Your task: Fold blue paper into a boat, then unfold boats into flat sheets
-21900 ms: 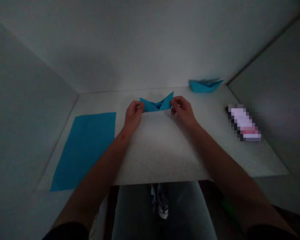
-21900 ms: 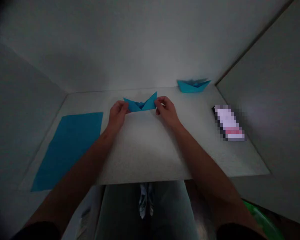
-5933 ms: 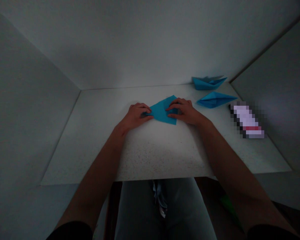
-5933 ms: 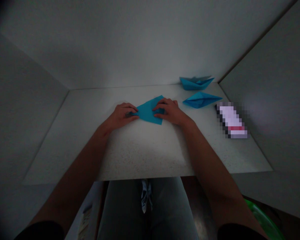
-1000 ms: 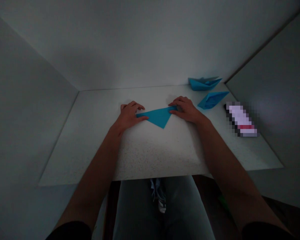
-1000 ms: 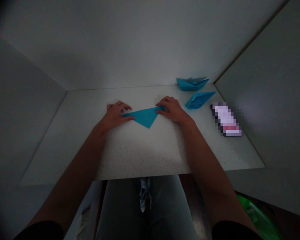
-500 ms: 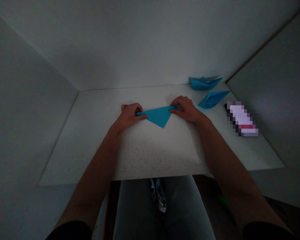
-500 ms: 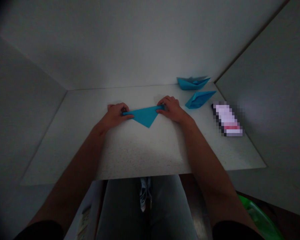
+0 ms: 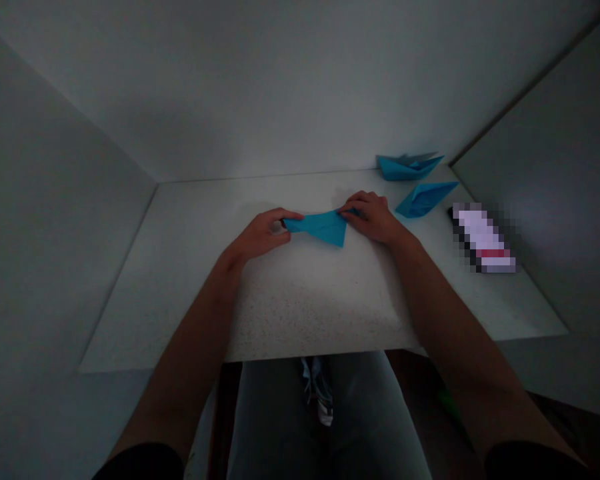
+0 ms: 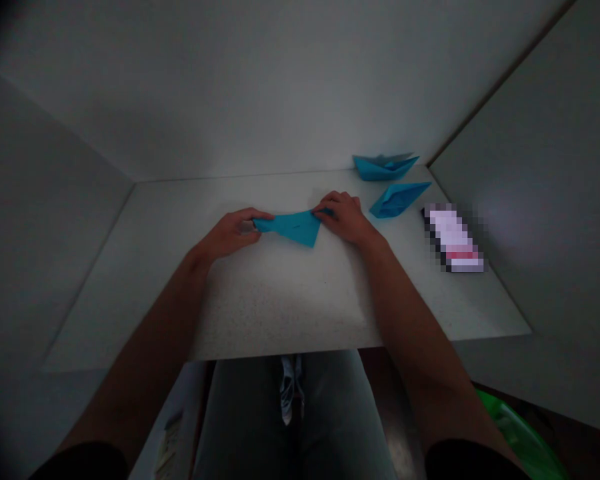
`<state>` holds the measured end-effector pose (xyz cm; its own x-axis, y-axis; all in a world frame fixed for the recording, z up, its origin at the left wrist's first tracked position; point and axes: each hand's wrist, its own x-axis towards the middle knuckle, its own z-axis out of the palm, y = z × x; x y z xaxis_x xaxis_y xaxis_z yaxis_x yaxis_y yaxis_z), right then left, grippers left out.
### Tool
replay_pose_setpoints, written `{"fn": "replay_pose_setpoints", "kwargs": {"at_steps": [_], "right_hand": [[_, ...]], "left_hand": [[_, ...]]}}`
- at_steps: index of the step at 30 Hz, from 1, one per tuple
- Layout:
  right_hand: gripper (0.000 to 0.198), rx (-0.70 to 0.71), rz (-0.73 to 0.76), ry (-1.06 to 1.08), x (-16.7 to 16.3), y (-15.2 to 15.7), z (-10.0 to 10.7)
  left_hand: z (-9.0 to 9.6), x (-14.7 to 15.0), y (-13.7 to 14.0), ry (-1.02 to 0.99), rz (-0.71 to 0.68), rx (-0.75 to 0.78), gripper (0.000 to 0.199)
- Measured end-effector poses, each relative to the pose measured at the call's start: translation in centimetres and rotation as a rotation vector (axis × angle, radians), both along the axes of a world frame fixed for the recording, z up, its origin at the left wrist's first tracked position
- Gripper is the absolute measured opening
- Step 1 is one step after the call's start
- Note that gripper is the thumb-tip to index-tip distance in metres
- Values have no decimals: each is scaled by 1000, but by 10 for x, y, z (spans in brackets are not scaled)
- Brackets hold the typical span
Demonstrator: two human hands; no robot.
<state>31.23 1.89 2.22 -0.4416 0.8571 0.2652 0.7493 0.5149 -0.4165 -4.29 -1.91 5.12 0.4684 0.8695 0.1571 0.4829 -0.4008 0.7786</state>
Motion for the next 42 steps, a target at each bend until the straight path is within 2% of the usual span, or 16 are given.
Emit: {"fn": "replay_pose_setpoints", "kwargs": {"at_steps": [4, 7, 10, 12, 15, 21, 26, 31, 36, 42], "right_hand": [[41, -24, 15, 12, -3, -1, 2], [49, -57, 32, 35, -5, -4, 6], [58, -95, 109, 60, -6, -8, 10], [63, -108, 156, 68, -6, -9, 11], [63, -83, 145, 62, -7, -8, 9], [36, -36, 35, 60, -7, -2, 1], [37, -56, -11, 96, -7, 1, 0], [38, -45, -100, 112, -8, 3, -2], [33, -40, -88, 117, -6, 4, -4], [31, -47, -32, 92, -6, 2, 0]], "left_hand": [[2, 3, -1, -20, 73, 18, 31], [1, 5, 2, -29, 186, 87, 23], [-2, 6, 5, -33, 314, 156, 17], [-6, 6, 8, -45, 371, 148, 17], [-13, 5, 10, -90, 412, 117, 17], [-18, 5, 9, -149, 383, 74, 23], [-16, 3, 6, 76, 307, 51, 18], [-15, 4, 6, 246, 280, 115, 17], [-13, 4, 5, 304, 274, 117, 18], [-16, 3, 6, 255, 259, 127, 22]]}}
